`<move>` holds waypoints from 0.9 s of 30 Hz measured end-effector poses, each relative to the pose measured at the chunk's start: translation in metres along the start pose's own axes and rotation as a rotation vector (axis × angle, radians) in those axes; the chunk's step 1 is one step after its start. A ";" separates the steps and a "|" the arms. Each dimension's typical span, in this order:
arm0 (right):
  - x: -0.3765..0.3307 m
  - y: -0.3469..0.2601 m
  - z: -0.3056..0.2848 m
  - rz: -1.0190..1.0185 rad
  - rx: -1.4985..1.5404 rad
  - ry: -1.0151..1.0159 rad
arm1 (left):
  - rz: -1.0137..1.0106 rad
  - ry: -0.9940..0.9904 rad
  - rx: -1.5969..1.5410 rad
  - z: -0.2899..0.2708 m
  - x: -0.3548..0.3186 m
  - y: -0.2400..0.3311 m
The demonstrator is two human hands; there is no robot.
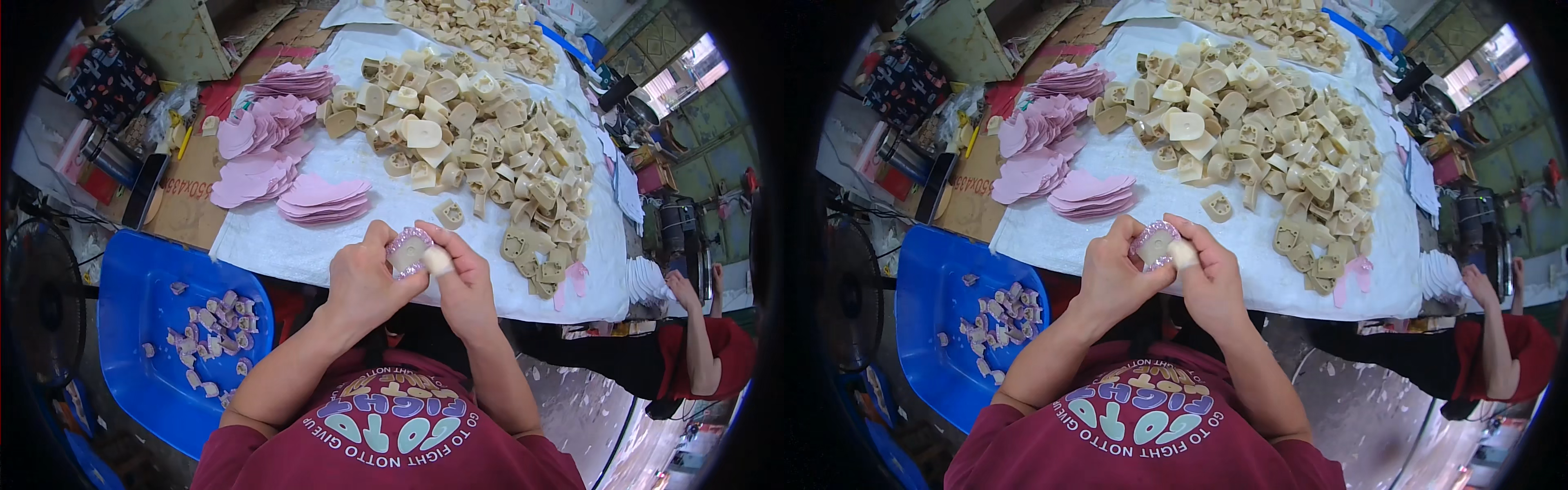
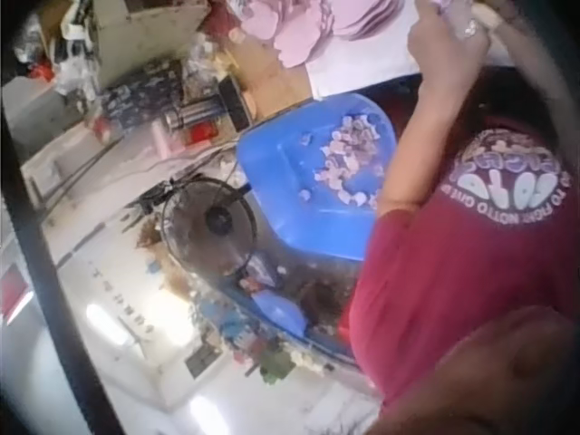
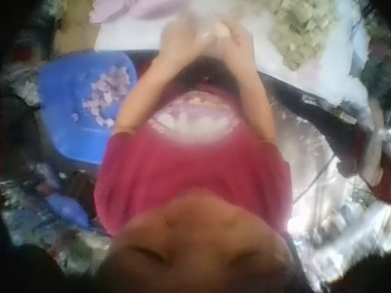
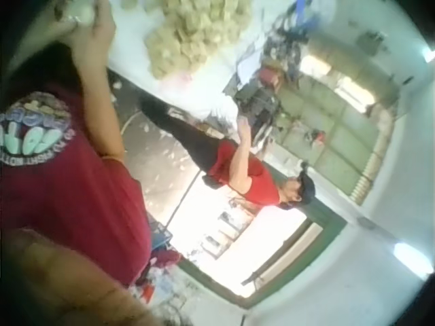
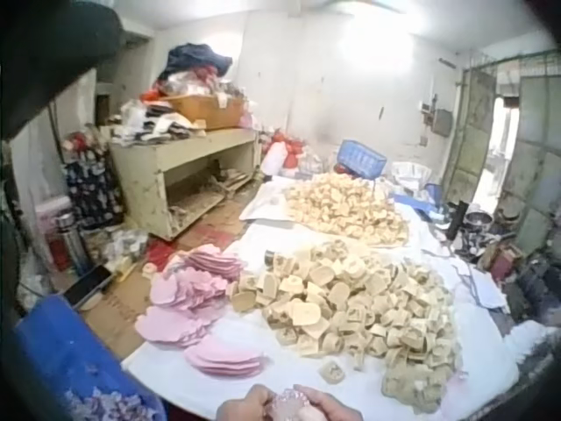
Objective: The person repeatedly picks up a pink heart-shaped foam piece and a beige plastic mold component. They press the foam into the mold, then remove it and place the finished unit into a blue bin. This process is repeated continuously.
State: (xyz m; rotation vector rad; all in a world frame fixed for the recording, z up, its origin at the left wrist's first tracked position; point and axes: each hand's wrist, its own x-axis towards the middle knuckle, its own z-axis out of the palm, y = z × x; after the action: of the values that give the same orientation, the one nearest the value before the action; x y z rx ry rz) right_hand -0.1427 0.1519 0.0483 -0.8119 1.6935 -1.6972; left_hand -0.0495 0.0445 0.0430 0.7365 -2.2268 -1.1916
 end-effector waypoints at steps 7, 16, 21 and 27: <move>-0.018 -0.020 -0.008 -0.135 -0.213 -0.223 | 0.010 -0.271 -0.634 -0.036 -0.015 -0.008; -0.045 -0.019 0.009 0.108 0.170 -0.030 | 0.174 0.113 -0.598 -0.023 -0.046 0.016; -0.055 -0.013 0.007 0.235 0.186 -0.033 | 0.333 0.140 -0.409 -0.012 -0.064 0.012; -0.065 -0.010 0.019 0.124 0.294 -0.055 | 0.193 0.090 -0.608 -0.020 -0.069 0.007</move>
State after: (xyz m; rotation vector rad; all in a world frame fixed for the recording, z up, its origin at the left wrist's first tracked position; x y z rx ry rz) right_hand -0.0868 0.1902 0.0575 -0.5976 1.3841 -1.7661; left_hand 0.0120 0.0821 0.0468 0.3118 -1.6720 -1.5805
